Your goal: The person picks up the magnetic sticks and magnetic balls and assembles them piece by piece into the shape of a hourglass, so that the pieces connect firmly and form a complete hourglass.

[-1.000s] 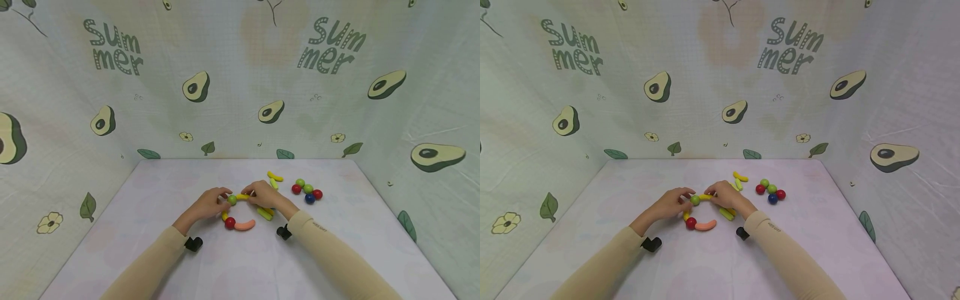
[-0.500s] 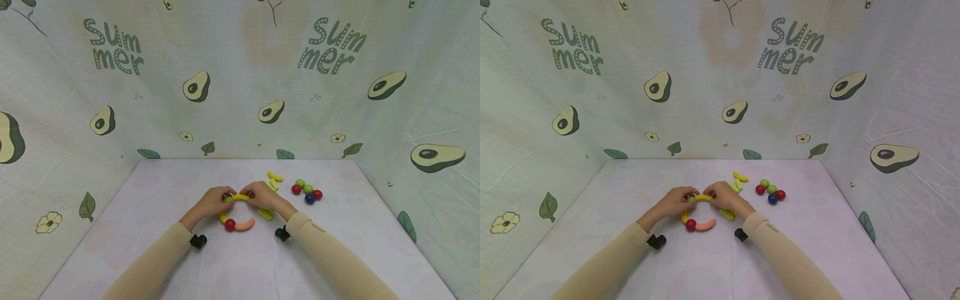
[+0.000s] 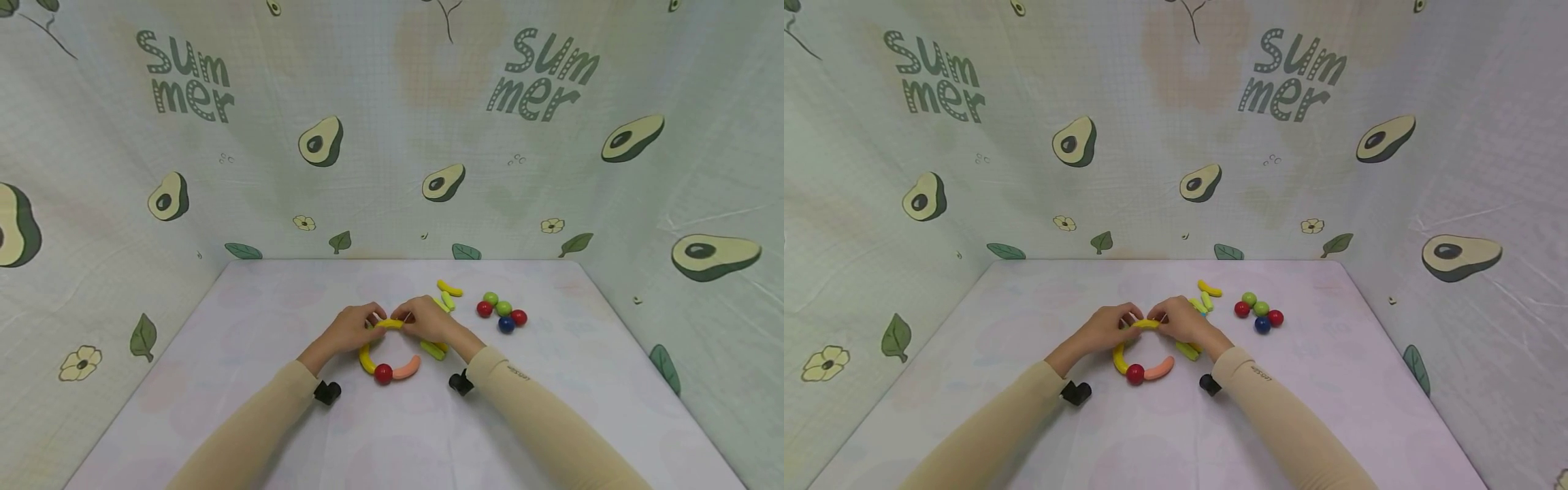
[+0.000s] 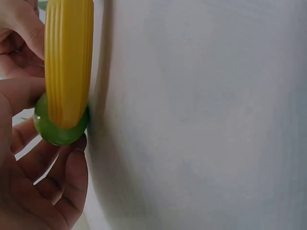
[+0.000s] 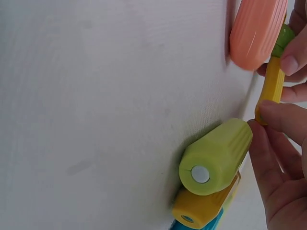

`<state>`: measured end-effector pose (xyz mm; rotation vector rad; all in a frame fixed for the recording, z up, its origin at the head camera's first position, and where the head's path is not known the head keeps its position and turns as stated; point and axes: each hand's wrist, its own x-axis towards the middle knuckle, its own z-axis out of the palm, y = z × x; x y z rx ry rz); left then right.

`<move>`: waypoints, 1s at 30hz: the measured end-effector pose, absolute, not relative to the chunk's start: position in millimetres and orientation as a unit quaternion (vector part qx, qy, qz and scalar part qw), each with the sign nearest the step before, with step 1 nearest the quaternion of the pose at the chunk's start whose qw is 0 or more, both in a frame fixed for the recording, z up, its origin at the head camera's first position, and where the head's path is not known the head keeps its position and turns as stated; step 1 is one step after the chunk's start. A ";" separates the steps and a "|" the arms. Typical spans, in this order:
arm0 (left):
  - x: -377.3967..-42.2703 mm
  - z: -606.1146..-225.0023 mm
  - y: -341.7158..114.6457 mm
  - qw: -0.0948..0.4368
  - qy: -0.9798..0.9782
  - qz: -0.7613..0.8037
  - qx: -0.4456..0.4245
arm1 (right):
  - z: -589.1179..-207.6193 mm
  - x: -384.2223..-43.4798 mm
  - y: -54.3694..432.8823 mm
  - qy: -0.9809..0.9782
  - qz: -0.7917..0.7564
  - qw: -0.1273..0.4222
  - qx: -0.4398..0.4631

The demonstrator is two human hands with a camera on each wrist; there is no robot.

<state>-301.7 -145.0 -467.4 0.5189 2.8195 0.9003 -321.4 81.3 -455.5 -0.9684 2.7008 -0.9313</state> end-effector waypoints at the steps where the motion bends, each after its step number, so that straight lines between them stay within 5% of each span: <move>1: -302.2 -468.1 -144.6 0.067 0.937 0.296 0.173 | -455.5 -321.1 81.1 0.892 -0.308 0.061 -0.325; 18: -300.5 -467.3 -138.9 0.065 0.950 0.269 0.144 | -442.0 -307.9 119.8 0.900 -0.307 0.049 -0.305; 30: -298.1 -468.3 -140.3 0.056 0.953 0.265 0.138 | -436.9 -293.1 213.1 0.927 -0.235 -0.053 -0.288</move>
